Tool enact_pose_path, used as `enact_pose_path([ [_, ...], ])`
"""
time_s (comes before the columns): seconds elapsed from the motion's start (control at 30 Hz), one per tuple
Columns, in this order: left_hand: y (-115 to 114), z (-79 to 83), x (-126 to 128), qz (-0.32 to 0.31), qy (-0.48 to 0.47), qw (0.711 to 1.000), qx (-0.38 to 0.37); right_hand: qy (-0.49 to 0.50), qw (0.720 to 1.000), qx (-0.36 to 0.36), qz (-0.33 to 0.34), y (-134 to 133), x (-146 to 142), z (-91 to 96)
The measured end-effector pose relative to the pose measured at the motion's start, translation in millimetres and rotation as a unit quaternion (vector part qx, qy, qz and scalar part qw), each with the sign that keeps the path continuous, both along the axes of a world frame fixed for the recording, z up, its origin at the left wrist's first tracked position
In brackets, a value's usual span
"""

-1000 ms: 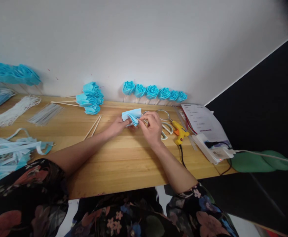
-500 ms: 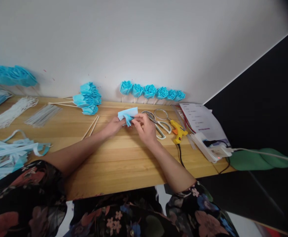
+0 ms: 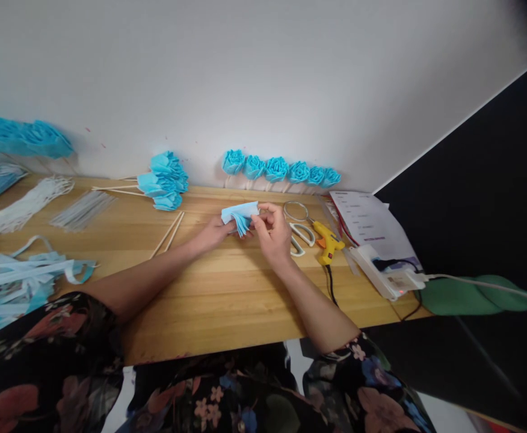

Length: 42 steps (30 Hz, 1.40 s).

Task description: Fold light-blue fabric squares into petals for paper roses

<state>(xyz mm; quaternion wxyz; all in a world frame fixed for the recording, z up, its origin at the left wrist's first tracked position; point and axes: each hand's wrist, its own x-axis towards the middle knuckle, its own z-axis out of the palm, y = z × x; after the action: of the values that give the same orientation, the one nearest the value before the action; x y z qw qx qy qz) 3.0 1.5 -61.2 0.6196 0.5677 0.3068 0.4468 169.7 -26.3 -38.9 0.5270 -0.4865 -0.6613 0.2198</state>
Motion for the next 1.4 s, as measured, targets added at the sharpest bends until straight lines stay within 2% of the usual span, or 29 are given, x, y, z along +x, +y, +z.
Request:
enact_pose_path([
  [0.4,-0.2,1.0,-0.7,0.016,0.015,1.0,0.012,0.001,1.0,0.011,0.004,-1.0,-1.7,0.7],
  [0.57,0.6,-1.5,-1.3,0.004,0.012,1.0,0.007,-0.007,1.0,0.026,-0.004,-0.8,-1.5,1.0],
  [0.77,3.6,-7.9,-2.3,-0.013,-0.007,1.0,-0.011,-0.093,0.988,0.121,-0.027,-0.6,1.9,7.7],
  [0.9,2.7,-5.6,-0.5,0.003,-0.021,0.999,-0.038,-0.137,0.973,0.186,0.007,-0.7,2.0,11.1],
  [1.07,2.7,-0.7,0.6,0.051,0.007,0.998,-0.02,-0.17,0.955,0.236,0.048,0.4,-2.7,6.8],
  [1.27,5.2,-2.8,-1.5,0.071,0.018,0.997,0.003,-0.178,0.961,0.186,0.098,-1.7,-5.9,2.4],
  [1.4,4.6,-4.6,-0.1,0.038,0.0,0.999,-0.027,-0.077,0.99,0.087,0.079,-5.0,-4.6,-0.3],
])
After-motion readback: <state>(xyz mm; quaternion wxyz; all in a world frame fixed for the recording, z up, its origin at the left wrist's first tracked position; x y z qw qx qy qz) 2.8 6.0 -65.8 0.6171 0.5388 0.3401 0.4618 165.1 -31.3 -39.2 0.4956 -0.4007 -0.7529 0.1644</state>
